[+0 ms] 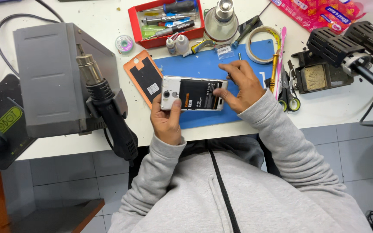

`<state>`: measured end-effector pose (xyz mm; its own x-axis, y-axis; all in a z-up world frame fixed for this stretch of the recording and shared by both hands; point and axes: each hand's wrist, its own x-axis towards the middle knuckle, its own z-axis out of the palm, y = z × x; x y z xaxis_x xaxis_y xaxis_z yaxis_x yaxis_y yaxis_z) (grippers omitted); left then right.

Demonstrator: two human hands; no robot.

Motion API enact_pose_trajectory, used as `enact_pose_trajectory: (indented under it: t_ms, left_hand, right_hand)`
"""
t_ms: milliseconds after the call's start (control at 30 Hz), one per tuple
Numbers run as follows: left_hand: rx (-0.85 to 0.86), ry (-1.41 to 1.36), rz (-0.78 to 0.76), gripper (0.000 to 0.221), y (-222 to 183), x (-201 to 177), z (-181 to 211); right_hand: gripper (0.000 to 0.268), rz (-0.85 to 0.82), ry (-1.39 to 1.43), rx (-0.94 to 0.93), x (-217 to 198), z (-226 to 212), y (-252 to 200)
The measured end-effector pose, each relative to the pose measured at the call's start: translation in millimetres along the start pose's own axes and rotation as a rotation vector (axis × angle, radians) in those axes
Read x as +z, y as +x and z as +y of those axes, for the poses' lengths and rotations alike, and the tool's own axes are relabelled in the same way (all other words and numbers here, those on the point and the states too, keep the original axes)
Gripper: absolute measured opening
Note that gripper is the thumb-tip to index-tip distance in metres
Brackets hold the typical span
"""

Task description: The person removes the back cover of a smartphone, then uses a screwdriver to unscrew and remove the battery connector bracket and the battery. The back cover and removed parts are placed on the workbench.

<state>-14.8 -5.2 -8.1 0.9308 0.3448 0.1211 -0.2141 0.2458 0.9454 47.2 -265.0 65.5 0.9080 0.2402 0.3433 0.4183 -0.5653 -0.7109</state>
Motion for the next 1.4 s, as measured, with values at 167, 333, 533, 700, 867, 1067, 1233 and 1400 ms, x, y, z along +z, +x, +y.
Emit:
enact_pose_trajectory:
  t_ms: [167,333,533,700,867,1067,1233,1400]
  left_hand:
    - [-0.148,0.01,-0.028,0.046,-15,0,37]
    - [-0.164,0.052,-0.129,0.063,-22,-8,17]
    - [-0.229,0.015,-0.212,0.086,-25,6,21]
    - [-0.268,-0.034,-0.256,0.09,-20,29,37]
    - [-0.216,0.27,-0.364,0.089,-17,26,50]
    - [0.097,0.884,-0.452,0.09,-13,22,73]
    - [0.286,1.085,-0.447,0.084,-18,9,53]
    - [0.467,1.088,-0.367,0.063,-12,20,49]
  right_hand:
    - [0.034,-0.02,-0.12,-0.062,4,43,4]
    - [0.029,-0.175,-0.395,-0.206,9,43,30]
    - [0.038,-0.061,-0.685,-0.299,-5,32,28]
    - [0.089,-0.372,-0.387,-0.124,-31,-25,-7]
    - [0.097,-0.417,-0.443,-0.101,-15,-20,-34]
    - [0.085,-0.39,-0.395,-0.122,-10,-5,-43]
    - [0.05,-0.115,-0.418,-0.077,-48,39,-50]
    - [0.041,0.123,-0.912,0.123,-73,96,-68]
